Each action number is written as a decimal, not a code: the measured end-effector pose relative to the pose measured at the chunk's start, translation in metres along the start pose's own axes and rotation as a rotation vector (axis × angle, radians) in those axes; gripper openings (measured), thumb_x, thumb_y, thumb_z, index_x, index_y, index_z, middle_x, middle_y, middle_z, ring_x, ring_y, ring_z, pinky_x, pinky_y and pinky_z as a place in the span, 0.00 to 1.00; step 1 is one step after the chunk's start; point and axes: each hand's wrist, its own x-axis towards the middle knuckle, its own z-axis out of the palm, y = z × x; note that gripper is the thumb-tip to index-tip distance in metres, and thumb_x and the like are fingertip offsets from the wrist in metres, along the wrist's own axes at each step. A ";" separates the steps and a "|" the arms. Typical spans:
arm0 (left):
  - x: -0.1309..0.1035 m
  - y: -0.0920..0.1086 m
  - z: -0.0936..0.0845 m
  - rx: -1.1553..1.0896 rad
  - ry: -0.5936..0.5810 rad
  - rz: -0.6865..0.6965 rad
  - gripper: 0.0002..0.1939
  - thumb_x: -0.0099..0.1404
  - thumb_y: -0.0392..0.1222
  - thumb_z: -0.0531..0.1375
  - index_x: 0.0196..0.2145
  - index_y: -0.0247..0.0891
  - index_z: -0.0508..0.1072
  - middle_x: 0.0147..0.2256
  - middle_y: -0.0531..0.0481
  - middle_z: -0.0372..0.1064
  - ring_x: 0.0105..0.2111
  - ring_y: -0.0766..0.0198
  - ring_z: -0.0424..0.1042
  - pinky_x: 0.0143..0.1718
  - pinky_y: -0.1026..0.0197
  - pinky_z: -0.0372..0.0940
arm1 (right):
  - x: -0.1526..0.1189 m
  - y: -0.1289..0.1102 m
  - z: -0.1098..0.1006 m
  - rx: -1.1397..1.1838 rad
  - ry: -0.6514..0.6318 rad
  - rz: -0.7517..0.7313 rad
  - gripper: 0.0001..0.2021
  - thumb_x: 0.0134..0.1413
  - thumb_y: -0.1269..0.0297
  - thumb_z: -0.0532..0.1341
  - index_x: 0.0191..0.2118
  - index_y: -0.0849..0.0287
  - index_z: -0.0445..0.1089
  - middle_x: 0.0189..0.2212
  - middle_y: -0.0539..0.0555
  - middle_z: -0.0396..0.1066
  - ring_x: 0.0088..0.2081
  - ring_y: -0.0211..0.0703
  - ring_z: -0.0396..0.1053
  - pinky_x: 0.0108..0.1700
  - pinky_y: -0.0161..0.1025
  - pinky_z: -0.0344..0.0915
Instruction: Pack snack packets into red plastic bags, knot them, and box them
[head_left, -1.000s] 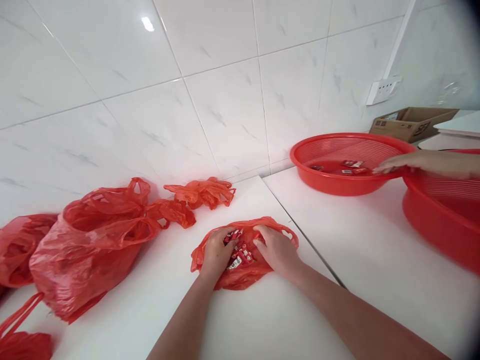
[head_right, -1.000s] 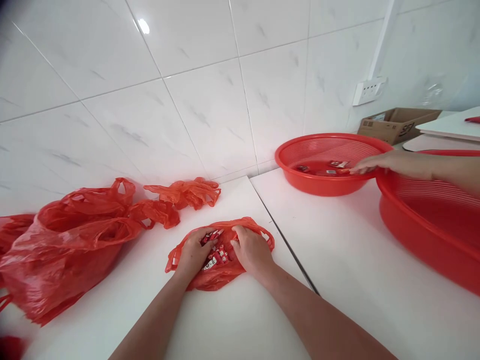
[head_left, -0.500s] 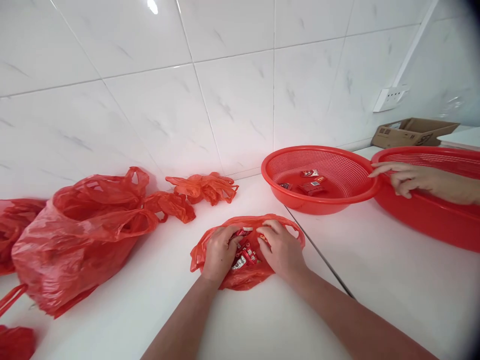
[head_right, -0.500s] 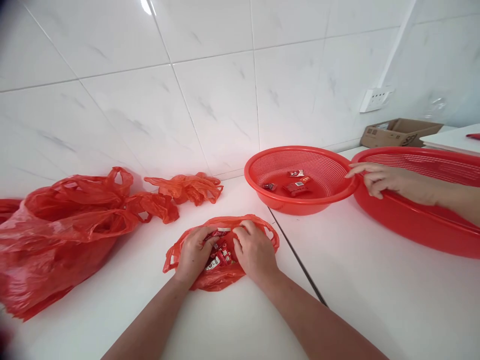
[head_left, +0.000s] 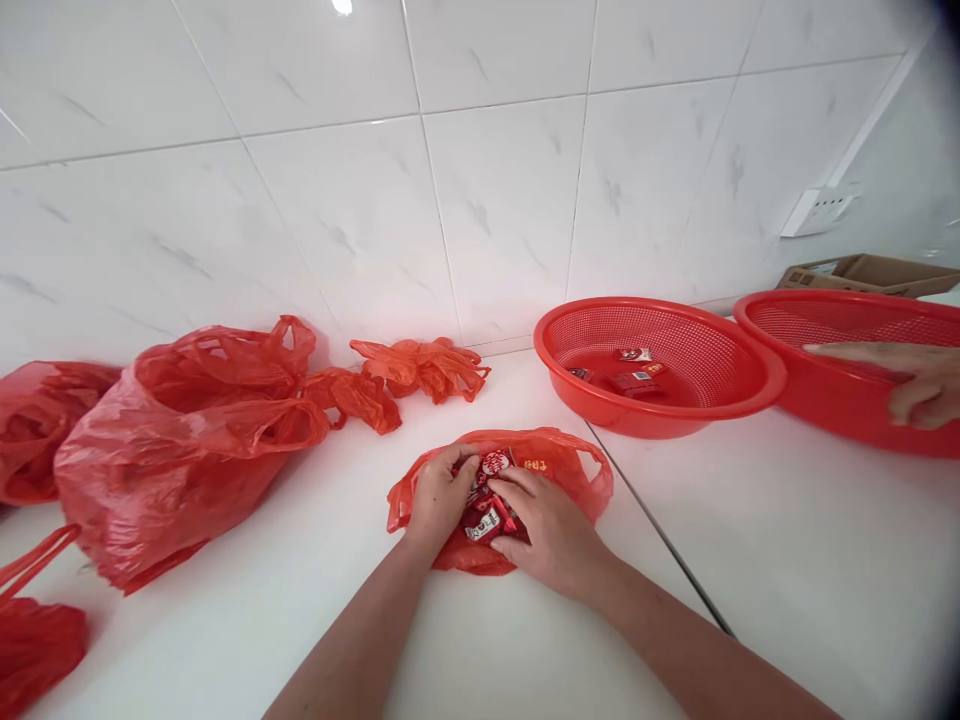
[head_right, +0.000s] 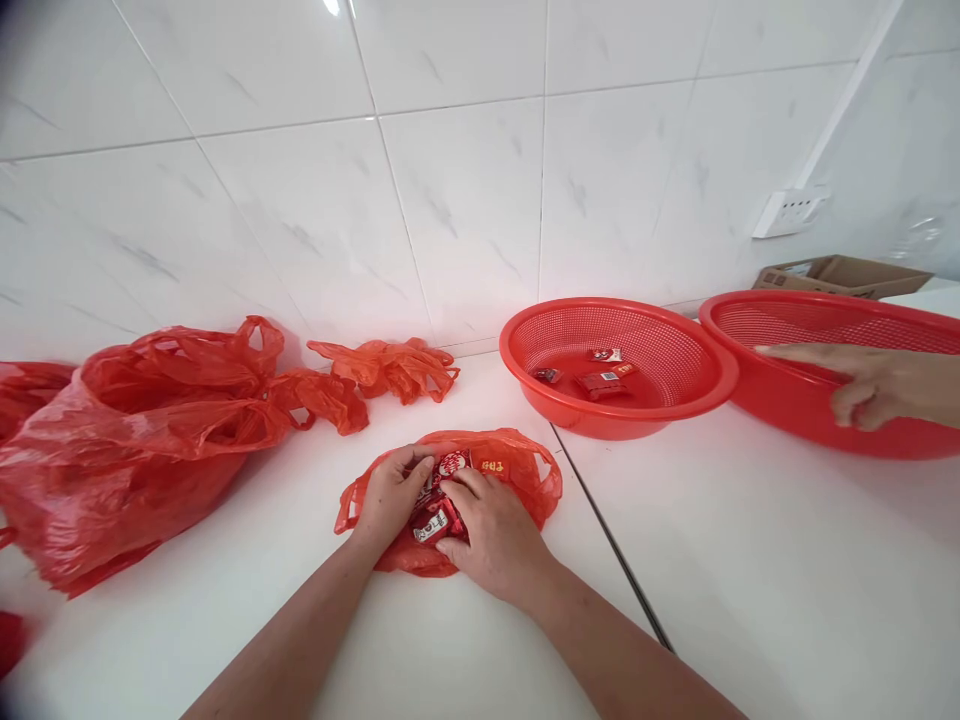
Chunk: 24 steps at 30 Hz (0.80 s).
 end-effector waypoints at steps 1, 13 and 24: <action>0.000 0.000 0.000 0.002 -0.007 -0.002 0.10 0.62 0.44 0.54 0.37 0.44 0.74 0.37 0.53 0.75 0.37 0.60 0.72 0.41 0.57 0.66 | 0.000 0.000 0.000 0.032 0.009 0.026 0.25 0.42 0.68 0.64 0.50 0.52 0.64 0.48 0.55 0.64 0.48 0.49 0.65 0.50 0.48 0.64; -0.004 0.007 -0.006 0.323 -0.098 0.178 0.19 0.59 0.42 0.56 0.49 0.46 0.69 0.44 0.52 0.72 0.42 0.57 0.70 0.42 0.57 0.64 | 0.006 0.021 0.001 0.404 0.309 0.355 0.10 0.44 0.72 0.55 0.36 0.55 0.62 0.36 0.51 0.66 0.37 0.42 0.67 0.41 0.42 0.68; -0.006 0.005 -0.005 0.588 -0.090 0.239 0.20 0.58 0.33 0.53 0.48 0.46 0.66 0.37 0.52 0.72 0.36 0.59 0.71 0.33 0.60 0.63 | 0.009 0.020 -0.009 0.571 0.315 0.442 0.04 0.45 0.69 0.55 0.30 0.56 0.61 0.28 0.47 0.65 0.29 0.38 0.65 0.33 0.37 0.65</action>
